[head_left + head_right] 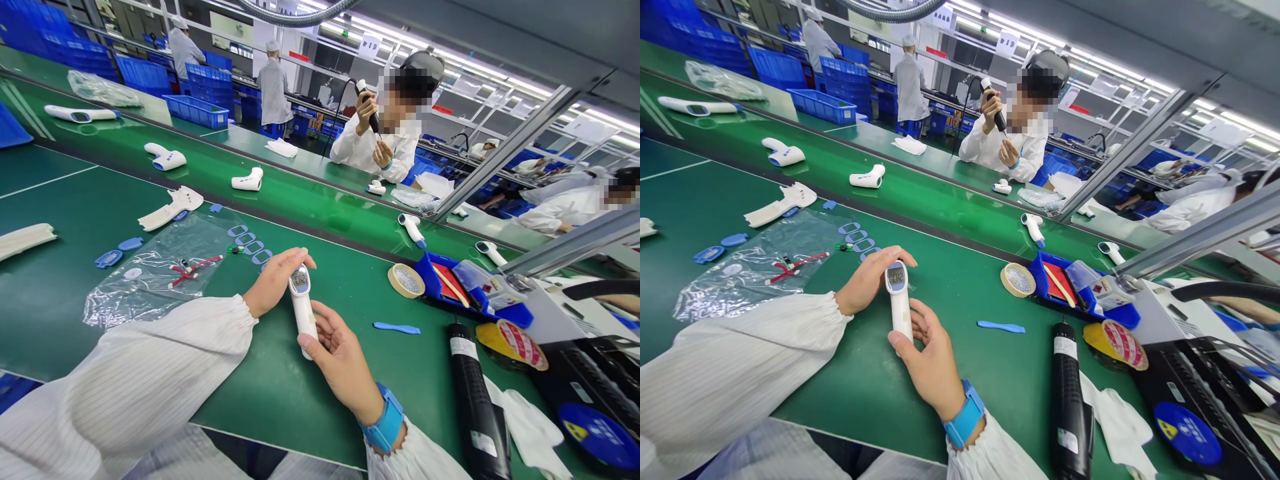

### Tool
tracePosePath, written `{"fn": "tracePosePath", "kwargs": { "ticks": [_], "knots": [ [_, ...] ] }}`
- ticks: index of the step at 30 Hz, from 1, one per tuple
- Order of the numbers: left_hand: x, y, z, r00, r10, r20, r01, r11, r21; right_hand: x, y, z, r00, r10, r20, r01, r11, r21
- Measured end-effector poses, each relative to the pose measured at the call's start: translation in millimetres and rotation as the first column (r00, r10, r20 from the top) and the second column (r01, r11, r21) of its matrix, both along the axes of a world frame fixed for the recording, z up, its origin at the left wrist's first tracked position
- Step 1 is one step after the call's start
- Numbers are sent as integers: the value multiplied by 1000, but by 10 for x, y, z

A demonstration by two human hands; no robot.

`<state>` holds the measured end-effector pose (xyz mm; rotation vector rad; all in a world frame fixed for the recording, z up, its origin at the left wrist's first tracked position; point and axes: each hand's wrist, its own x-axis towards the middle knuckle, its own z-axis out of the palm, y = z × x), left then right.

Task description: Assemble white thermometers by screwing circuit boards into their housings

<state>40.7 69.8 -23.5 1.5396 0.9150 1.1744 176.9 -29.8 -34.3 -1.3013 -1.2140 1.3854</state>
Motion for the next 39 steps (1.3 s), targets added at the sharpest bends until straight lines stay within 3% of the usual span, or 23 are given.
{"fn": "tracePosePath", "kwargs": {
  "ticks": [15, 21, 26, 33, 39],
  "knots": [
    [21, -18, -2, 990, -22, -140, 28, 999, 42, 15, -6, -6, 999, -8, 44, 6, 999, 42],
    [3, -7, -20, 981, -47, -187, 49, 999, 7, 105, -13, -22, 974, -95, 204, 68, 989, 134],
    [-21, 23, -89, 959, -58, -279, 56, 998, -17, 203, -48, -66, 902, -177, 395, 69, 960, 272],
    [-38, 2, -142, 902, -80, -425, 114, 992, 56, 293, -107, -80, 789, -135, 599, -81, 944, 319],
    [-34, 40, -199, 865, -102, -491, 179, 977, 113, 199, -118, -2, 571, -276, 773, -290, 813, 504]
  ]
}}
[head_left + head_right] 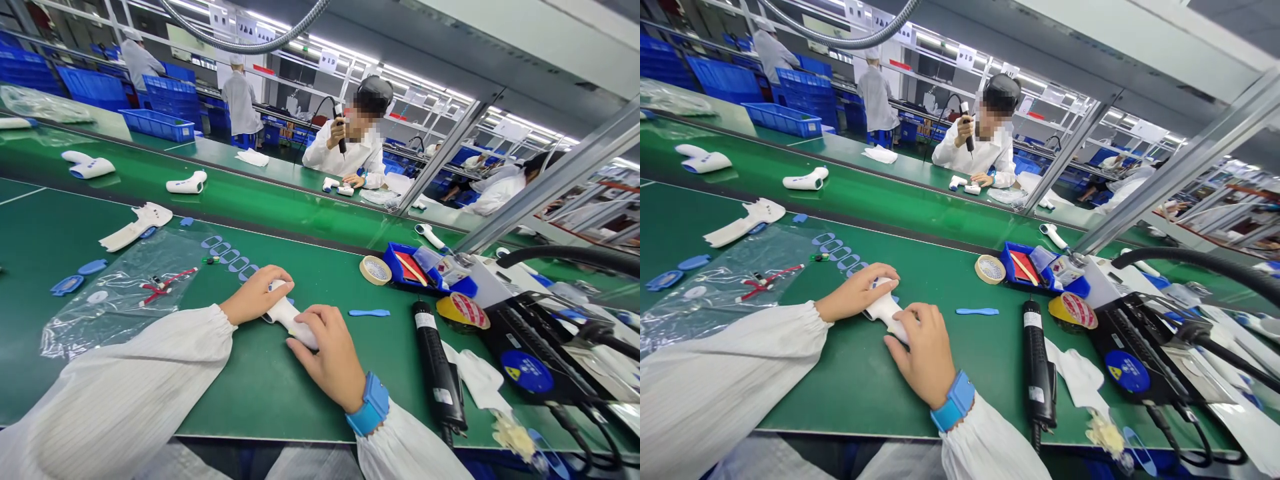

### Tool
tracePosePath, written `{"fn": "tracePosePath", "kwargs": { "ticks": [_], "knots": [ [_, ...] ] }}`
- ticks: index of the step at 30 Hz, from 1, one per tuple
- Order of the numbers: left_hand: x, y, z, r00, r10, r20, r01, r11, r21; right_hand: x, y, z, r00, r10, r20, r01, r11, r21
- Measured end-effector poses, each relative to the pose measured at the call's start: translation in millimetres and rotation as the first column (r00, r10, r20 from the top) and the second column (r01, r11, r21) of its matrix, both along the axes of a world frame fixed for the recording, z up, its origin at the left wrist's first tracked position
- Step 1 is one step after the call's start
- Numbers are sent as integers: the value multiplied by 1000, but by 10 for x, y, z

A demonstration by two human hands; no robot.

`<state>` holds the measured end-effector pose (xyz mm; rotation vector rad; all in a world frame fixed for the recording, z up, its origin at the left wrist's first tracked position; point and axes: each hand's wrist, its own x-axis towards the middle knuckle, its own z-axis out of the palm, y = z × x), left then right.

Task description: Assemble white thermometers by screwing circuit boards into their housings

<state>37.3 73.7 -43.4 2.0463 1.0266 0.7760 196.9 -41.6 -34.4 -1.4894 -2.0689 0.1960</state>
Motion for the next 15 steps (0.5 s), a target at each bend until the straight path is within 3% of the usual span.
{"fn": "tracePosePath", "kwargs": {
  "ticks": [3, 6, 8, 12, 15],
  "knots": [
    [4, 12, -21, 1000, -4, -17, 4, 1000, 26, -62, 16, 23, 998, 53, 28, -54, 998, 21],
    [6, 10, -26, 1000, -8, -28, 9, 999, 43, -61, 27, 27, 968, -14, -252, 9, 1000, -22],
    [8, 5, -23, 999, -10, -33, 11, 999, 48, -42, 29, 16, 937, -73, -342, 68, 997, -28],
    [9, -4, -12, 999, -8, -40, 10, 999, 49, -49, 29, -26, 997, -25, -72, 35, 991, 129],
    [4, -4, -10, 999, -10, -43, 12, 999, 48, -93, 16, -60, 990, -8, 143, -21, 979, 204]
  ]
}}
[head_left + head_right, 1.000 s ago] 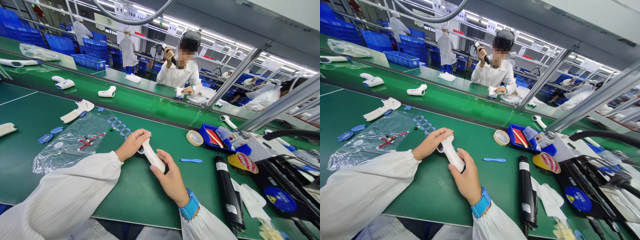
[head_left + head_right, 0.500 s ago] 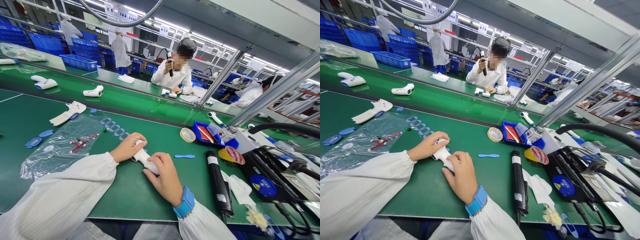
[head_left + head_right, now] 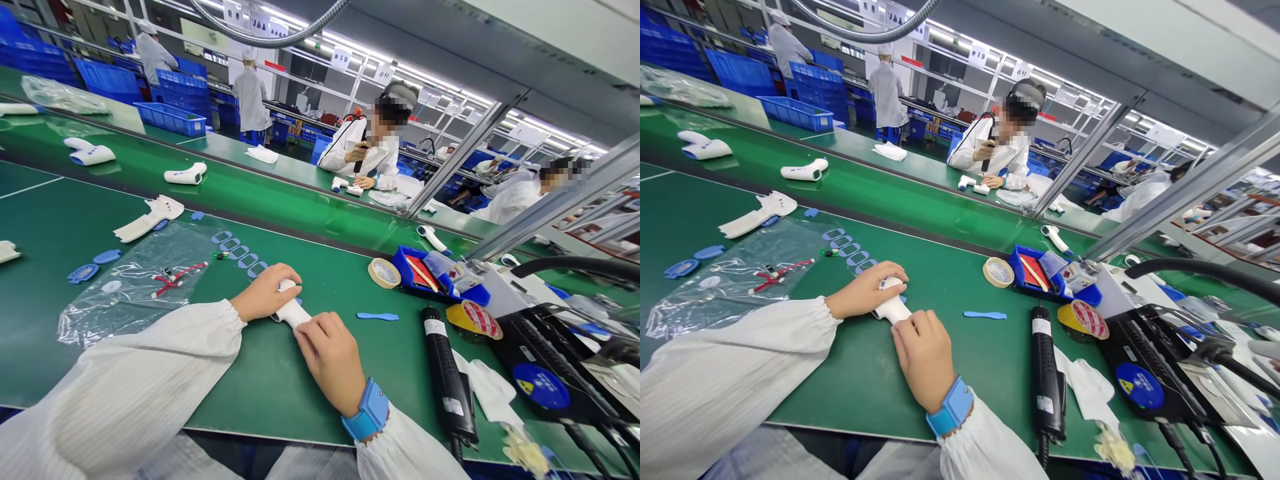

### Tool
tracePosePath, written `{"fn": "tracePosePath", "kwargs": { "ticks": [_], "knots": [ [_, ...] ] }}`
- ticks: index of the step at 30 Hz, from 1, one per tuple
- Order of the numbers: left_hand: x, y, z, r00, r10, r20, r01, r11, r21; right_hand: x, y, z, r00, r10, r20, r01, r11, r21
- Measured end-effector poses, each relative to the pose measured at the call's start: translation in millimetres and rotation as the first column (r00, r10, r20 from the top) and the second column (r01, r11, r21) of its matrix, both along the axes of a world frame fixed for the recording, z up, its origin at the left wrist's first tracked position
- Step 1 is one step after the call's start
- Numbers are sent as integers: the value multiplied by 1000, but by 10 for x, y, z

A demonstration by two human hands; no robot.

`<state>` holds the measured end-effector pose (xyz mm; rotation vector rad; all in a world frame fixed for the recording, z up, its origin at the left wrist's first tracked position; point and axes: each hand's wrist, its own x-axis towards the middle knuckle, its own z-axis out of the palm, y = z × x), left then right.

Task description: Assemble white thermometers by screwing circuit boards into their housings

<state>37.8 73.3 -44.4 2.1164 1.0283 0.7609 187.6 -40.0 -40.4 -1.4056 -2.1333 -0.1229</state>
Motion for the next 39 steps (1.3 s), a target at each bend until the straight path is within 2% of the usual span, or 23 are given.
{"fn": "tracePosePath", "kwargs": {
  "ticks": [6, 10, 13, 19, 22, 25, 27, 32, 39],
  "knots": [
    [-12, 5, -8, 1000, -6, -10, 6, 1000, -1, -7, -131, -42, 994, -24, 111, 19, 999, 45],
    [-14, -2, -9, 1000, -3, -14, 3, 1000, 1, 47, -196, -22, 1000, 1, 21, -2, 1000, 19],
    [-10, -2, -12, 1000, 1, -19, 0, 1000, 11, 54, -154, 5, 998, -12, -57, 12, 1000, -2],
    [-10, 21, -35, 999, -3, -47, 6, 999, 49, -47, 2, 23, 998, 10, 61, -7, 999, -43],
    [-27, 13, -33, 997, -29, -72, 34, 997, 75, -43, 27, 17, 991, 26, -129, -42, 992, -123],
    [-42, -13, -18, 991, -88, -100, 99, 989, 108, 17, 39, 19, 903, -63, -425, -43, 971, -235],
    [-42, -29, -8, 987, -111, -115, 125, 984, 129, 56, 43, 25, 857, -120, -501, -37, 956, -291],
    [-22, -50, -8, 985, -98, -141, 119, 981, 150, 61, 13, 28, 866, -162, -474, -20, 934, -355],
    [-21, -52, -18, 984, -85, -155, 108, 983, 150, 9, -2, -15, 931, -112, -349, 21, 967, -253]
  ]
}}
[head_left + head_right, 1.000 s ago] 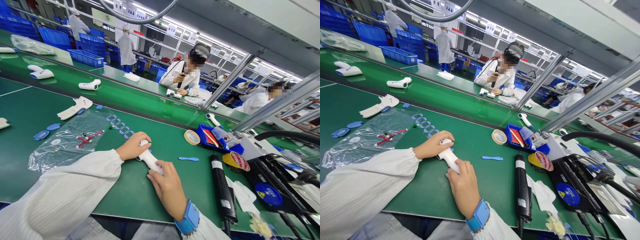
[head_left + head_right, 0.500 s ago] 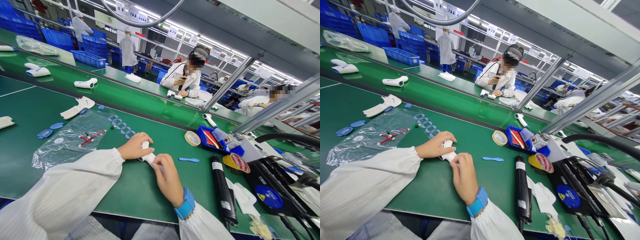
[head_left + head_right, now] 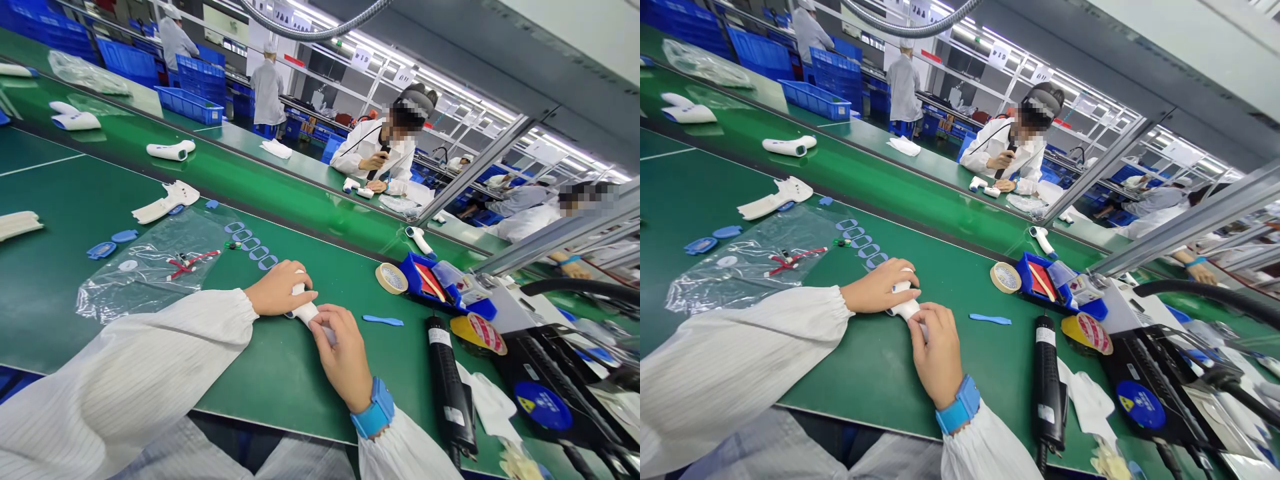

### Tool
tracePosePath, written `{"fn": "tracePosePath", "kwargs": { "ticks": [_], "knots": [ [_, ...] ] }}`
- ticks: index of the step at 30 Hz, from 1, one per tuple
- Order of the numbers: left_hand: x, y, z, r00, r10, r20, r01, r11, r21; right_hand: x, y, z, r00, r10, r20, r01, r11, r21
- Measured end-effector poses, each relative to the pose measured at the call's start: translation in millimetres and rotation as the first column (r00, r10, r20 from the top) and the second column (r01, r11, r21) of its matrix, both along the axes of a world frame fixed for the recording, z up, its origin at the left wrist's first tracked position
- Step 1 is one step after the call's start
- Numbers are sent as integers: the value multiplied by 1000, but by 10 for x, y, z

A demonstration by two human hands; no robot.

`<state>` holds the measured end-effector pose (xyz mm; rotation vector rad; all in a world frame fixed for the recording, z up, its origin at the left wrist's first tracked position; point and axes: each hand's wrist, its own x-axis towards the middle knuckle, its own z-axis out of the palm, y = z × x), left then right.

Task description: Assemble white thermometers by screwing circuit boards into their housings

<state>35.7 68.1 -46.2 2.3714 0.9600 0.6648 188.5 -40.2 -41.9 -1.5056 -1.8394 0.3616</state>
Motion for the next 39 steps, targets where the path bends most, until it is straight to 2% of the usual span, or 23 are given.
{"fn": "tracePosePath", "kwargs": {
  "ticks": [4, 7, 10, 15, 19, 21, 23, 25, 28, 30, 31, 32, 34, 35, 37, 39],
  "knots": [
    [-4, -3, 5, 1000, -2, -5, 2, 1000, 4, 38, 109, -32, 993, -94, -70, 86, 990, -114],
    [-3, -11, 18, 1000, -6, -12, 7, 1000, 13, 84, 187, -36, 992, -88, -88, 73, 985, -158],
    [0, -20, 29, 1000, -5, -13, 5, 1000, 23, 90, 174, -23, 997, -32, -67, 22, 988, -151],
    [2, -28, 30, 1000, -12, -13, 12, 999, 42, 66, 80, 3, 990, 65, 124, -53, 994, -99],
    [-13, -42, 82, 1000, 8, 18, -9, 998, 54, 158, 75, 51, 991, 77, 112, -67, 993, -92],
    [-2, -76, 143, 999, 32, 34, -36, 993, 113, 207, 53, 65, 994, 52, 97, -43, 995, -91],
    [41, -146, 216, 999, -32, -5, 32, 972, 233, 231, -2, 69, 996, 10, 87, -2, 996, -94],
    [113, -251, 280, 979, -179, -98, 201, 928, 314, 250, -95, 94, 997, -14, 76, 22, 994, -106],
    [230, -422, 327, 906, -375, -196, 415, 879, 236, 402, -305, 256, 991, 96, 96, -81, 986, -148],
    [281, -505, 324, 880, -423, -216, 460, 872, 169, 673, -469, 442, 967, 192, 169, -163, 971, -172],
    [296, -533, 315, 876, -426, -224, 464, 872, 155, 862, -546, 538, 956, 192, 221, -157, 973, -169],
    [306, -553, 302, 877, -420, -232, 459, 875, 155, 1076, -614, 623, 951, 130, 282, -96, 987, -131],
    [319, -575, 271, 886, -397, -240, 441, 881, 172, 1524, -713, 725, 897, -37, 441, 34, 999, 13],
    [325, -580, 253, 889, -388, -242, 435, 883, 180, 1726, -743, 736, 836, -91, 542, 63, 996, 70],
    [345, -585, 214, 892, -382, -242, 430, 883, 189, 2029, -767, 683, 660, -97, 745, 55, 995, 80],
    [373, -583, 180, 896, -376, -238, 424, 884, 197, 2170, -745, 571, 505, -25, 863, -3, 1000, 31]
  ]
}}
